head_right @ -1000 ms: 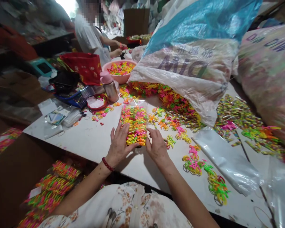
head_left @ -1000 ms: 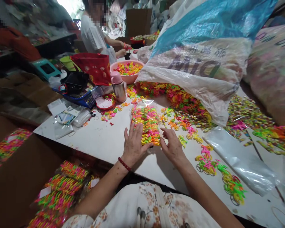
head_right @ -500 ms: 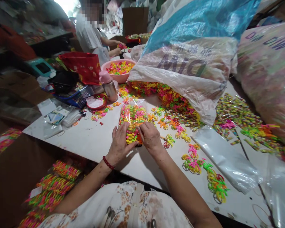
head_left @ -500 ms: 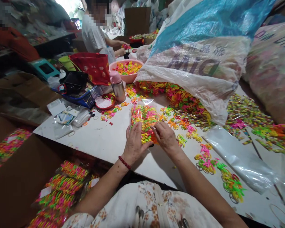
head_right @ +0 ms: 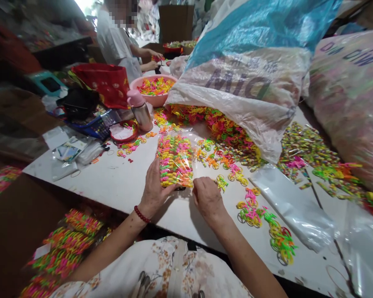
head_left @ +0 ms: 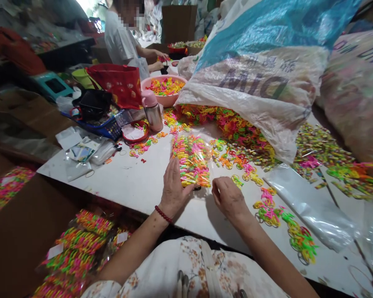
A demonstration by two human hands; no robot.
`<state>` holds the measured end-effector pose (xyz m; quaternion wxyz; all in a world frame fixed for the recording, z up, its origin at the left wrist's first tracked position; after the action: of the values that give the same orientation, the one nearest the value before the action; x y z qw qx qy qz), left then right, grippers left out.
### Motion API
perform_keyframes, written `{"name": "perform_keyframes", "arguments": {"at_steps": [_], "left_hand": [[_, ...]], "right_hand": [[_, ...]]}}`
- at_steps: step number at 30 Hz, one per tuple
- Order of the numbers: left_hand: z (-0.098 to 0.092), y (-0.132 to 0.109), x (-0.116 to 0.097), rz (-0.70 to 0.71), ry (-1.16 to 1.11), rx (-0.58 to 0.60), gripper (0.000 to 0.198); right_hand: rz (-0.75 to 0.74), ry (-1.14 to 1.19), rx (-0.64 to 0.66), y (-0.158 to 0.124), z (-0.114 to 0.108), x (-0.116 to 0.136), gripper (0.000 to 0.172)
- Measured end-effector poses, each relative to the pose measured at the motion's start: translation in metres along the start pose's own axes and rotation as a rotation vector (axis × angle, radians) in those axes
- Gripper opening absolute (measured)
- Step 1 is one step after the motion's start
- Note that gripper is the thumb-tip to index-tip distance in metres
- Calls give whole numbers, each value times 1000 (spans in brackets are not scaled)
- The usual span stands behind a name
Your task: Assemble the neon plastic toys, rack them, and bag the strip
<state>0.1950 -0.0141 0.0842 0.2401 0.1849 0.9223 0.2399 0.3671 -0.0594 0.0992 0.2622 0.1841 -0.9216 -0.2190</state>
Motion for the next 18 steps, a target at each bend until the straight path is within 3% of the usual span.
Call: {"name": "perform_keyframes", "arguments": {"at_steps": [5, 9, 15, 18], "left_hand": [[8, -1, 4, -90, -110, -19, 103], [14, -3, 4, -80, -168, -16, 106], [-10, -1, 13, 58, -309, 81, 101], [-22, 14, 44, 25, -285, 118, 79]], "right_hand": [[-78, 113, 4, -1, 1, 30, 14], [-89, -2, -50, 13, 9, 38, 34], [-200, -32, -46, 36, 15, 49, 29], [-234, 60, -97, 32, 10, 49, 33]]}}
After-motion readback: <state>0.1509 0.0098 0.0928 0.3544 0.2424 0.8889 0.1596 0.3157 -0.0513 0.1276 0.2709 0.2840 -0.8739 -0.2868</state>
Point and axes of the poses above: each hand's wrist, its own y-axis towards the middle knuckle, its own z-axis out of the palm, x = y × z, the point moved 6 cm from there along y, towards the middle knuckle, and after that the axes turned 13 degrees about y, right-handed, at the moved point
